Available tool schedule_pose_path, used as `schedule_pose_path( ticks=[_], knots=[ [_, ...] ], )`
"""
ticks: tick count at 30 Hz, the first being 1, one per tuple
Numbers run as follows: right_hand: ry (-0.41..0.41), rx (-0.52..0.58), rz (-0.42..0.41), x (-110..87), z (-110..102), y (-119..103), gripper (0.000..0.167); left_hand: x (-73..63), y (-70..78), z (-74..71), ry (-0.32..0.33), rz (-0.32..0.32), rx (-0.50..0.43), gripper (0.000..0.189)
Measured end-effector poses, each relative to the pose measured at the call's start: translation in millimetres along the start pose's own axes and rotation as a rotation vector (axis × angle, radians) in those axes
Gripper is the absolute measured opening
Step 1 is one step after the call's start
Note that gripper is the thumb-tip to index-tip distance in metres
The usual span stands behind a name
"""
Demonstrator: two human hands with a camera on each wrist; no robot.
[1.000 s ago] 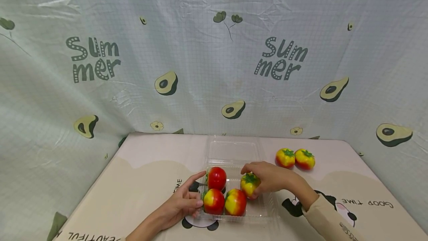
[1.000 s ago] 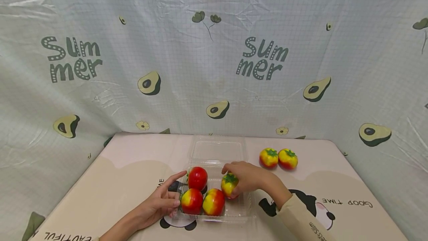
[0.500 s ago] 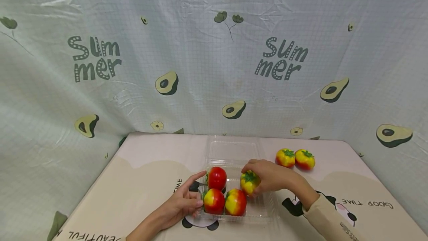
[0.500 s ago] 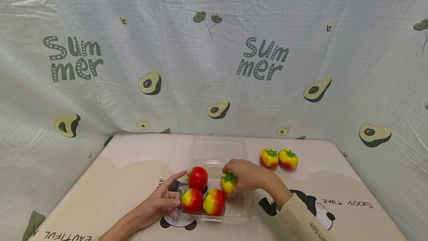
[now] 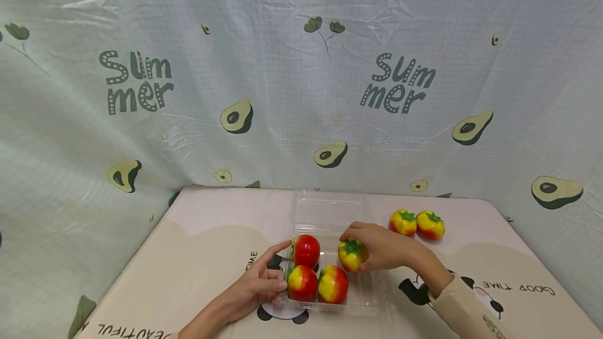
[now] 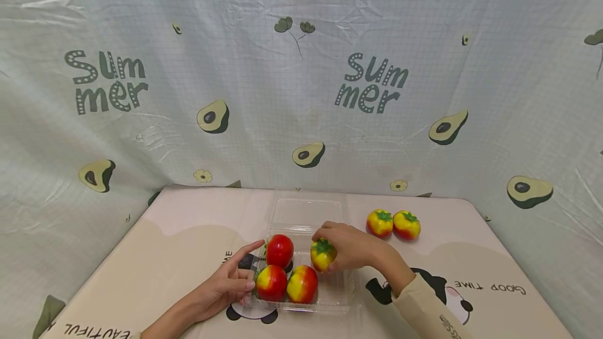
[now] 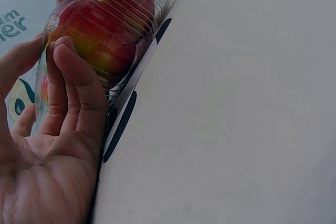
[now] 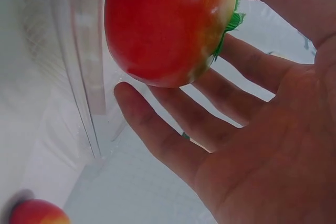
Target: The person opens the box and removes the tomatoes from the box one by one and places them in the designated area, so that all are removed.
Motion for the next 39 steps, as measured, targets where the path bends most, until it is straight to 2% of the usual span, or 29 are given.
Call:
schedule_pose_path(
  ticks=[7, 15, 30, 39],
  knots=[
    [0.02, 0.028, -0.002, -3.2, -3, 0, 0.056, -0.4, 0.4, 0.3, -0.003, -0.006, 0.0, 0.087],
    [0.055, 0.005, -0.01, -8.1, -8, -1, 0.056, -0.6, 1.2, 0.4, 0.0, -0.006, 0.001, 0.087],
    [0.114, 0.112, 0.024, -18.7, -16, 2, 0.058, -0.4, 1.1, 0.7, -0.009, -0.003, -0.012, 0.088],
    [0.175, 0.123, 0.015, -28.5, -21, 6, 0.06, -0.6, 0.6, -0.4, -0.001, -0.016, -0.008, 0.088]
  ],
)
Point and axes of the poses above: each hand's wrist, its own x-axis towards the middle knuckle, its own z-axis out of the palm, y = z × x, the point moved 4 cm from there along x, towards the middle knuckle, and after that the axes turned 6 degrees about -y, right-handed, at the moved point
